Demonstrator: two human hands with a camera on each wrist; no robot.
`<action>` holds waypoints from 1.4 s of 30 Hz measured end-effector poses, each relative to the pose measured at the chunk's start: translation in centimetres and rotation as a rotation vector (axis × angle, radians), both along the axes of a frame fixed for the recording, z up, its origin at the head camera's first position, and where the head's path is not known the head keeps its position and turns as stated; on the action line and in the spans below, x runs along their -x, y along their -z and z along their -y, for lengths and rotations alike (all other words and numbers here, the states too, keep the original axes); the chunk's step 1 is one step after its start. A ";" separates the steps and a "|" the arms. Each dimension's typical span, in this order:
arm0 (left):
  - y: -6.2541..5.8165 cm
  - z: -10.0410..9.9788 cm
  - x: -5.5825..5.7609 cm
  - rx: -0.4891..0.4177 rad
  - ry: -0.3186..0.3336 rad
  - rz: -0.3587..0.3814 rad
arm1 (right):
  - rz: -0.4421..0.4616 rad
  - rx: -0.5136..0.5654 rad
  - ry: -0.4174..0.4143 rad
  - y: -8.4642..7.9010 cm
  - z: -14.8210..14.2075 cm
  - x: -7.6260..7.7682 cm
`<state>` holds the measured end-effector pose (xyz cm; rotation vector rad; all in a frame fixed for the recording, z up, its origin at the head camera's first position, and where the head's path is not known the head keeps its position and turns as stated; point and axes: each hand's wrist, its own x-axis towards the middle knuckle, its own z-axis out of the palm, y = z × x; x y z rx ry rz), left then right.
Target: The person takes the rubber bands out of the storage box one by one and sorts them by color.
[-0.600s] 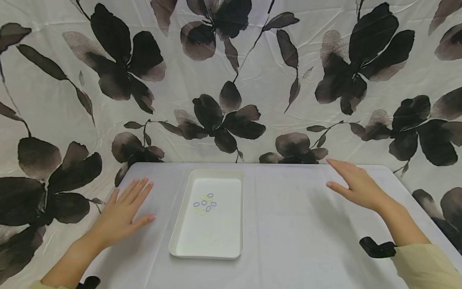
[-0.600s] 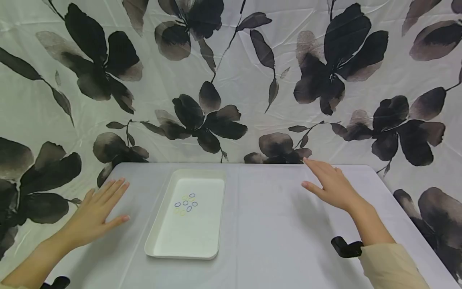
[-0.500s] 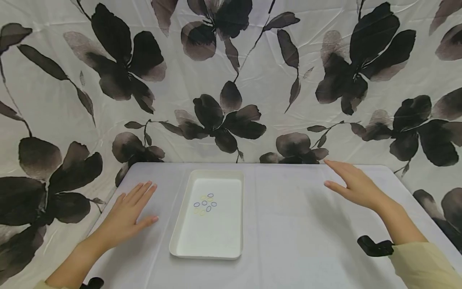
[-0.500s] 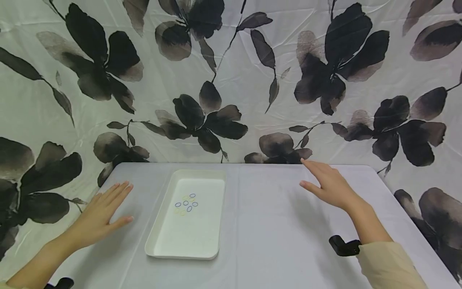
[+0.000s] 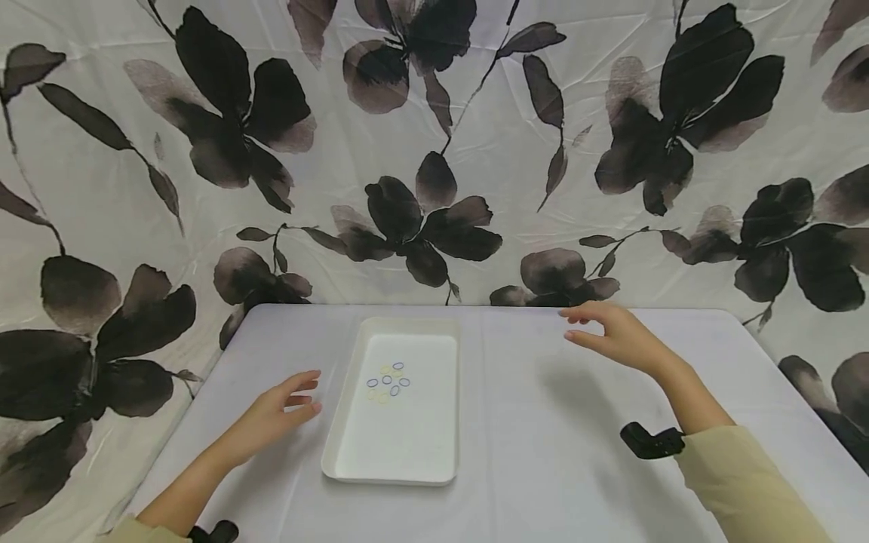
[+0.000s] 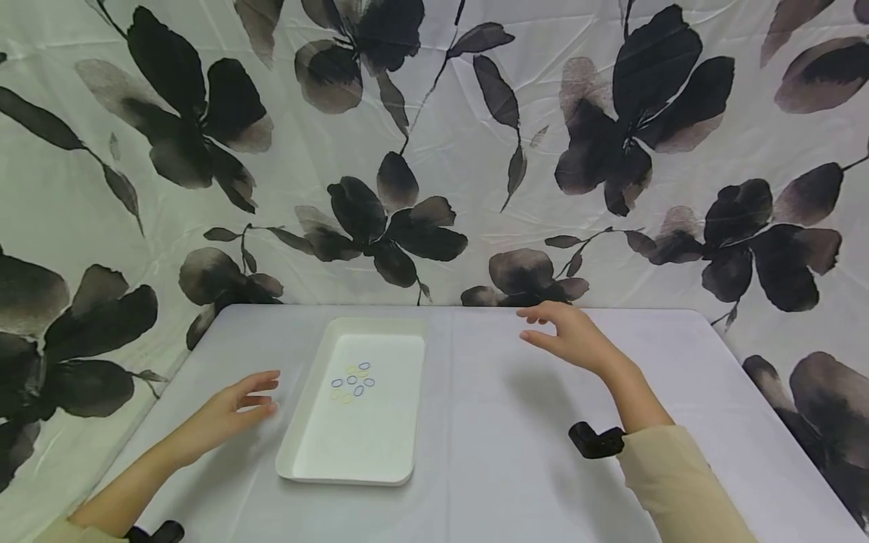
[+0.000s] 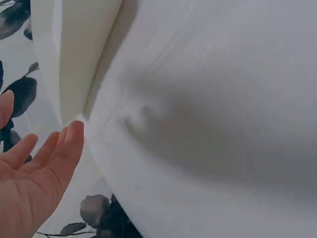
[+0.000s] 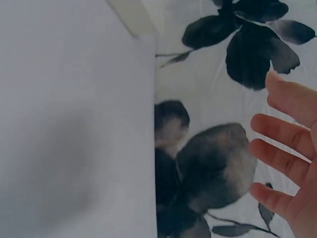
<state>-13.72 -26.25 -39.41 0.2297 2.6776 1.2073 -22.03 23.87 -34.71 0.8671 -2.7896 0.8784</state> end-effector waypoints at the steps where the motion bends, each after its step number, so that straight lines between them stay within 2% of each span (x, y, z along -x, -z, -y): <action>1: 0.2 0.0 0.0 -0.014 -0.004 0.028 | 0.025 0.016 -0.006 0.2 0.5 0.3; 3: 0.5 0.0 0.1 -0.035 -0.001 0.066 | 0.084 0.051 -0.017 0.5 1.6 0.8; 8: 1.3 -0.7 0.6 -0.077 -0.012 0.099 | 0.171 0.118 -0.073 1.3 4.1 2.0; 15: 2.5 -2.8 1.4 -0.106 -0.157 0.148 | 0.221 0.162 -0.163 2.6 7.3 3.2; 18: 2.9 -3.0 1.6 -0.110 -0.188 0.155 | 0.228 0.174 -0.181 2.9 8.7 3.5; 26: 3.6 -3.3 1.7 -0.165 -0.186 0.167 | 0.305 0.155 -0.203 4.1 12.3 4.1; 31: 3.8 -3.3 1.7 -0.199 -0.221 0.182 | 0.338 0.155 -0.224 5.0 15.0 4.5; 37: 4.1 -3.0 1.8 -0.255 -0.248 0.195 | 0.393 0.157 -0.217 6.0 17.8 4.4; 42: 4.4 -2.9 2.0 -0.321 -0.237 0.218 | 0.406 0.133 -0.221 6.8 19.2 4.3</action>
